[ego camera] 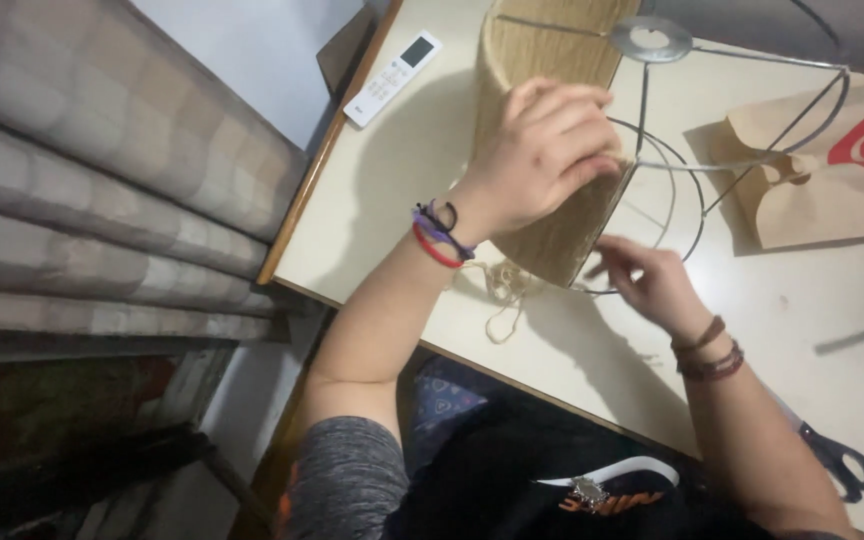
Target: Wrapping twine around a wire lampshade frame to create a decorative cover.
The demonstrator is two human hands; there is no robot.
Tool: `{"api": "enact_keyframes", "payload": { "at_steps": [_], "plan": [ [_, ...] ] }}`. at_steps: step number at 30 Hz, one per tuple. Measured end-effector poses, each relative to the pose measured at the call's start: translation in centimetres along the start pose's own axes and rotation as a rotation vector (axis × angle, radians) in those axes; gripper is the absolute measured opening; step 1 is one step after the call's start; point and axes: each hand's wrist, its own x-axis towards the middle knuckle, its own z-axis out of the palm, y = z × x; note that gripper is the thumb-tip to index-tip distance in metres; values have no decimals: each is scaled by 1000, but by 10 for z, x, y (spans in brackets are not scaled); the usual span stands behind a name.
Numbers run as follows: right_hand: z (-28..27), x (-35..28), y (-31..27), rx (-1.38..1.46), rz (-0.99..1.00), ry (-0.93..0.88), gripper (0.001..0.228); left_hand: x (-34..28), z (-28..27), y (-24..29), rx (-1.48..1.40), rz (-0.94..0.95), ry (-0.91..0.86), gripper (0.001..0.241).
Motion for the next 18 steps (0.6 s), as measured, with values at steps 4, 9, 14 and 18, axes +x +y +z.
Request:
{"api": "enact_keyframes", "payload": {
  "at_steps": [4,9,14,18],
  "plan": [
    [-19,49,17,23,-93,198,13,2,-13,9,-17,78,-106,21],
    [-22,123,-2,589,-151,184,41,7,-30,20,-80,-13,-280,25],
    [-20,157,-21,839,-128,-103,36,11,-37,17,-249,-82,-473,28],
    [-19,168,-23,1046,-30,-353,48,14,-45,16,-272,-63,-494,26]
  ]
}}
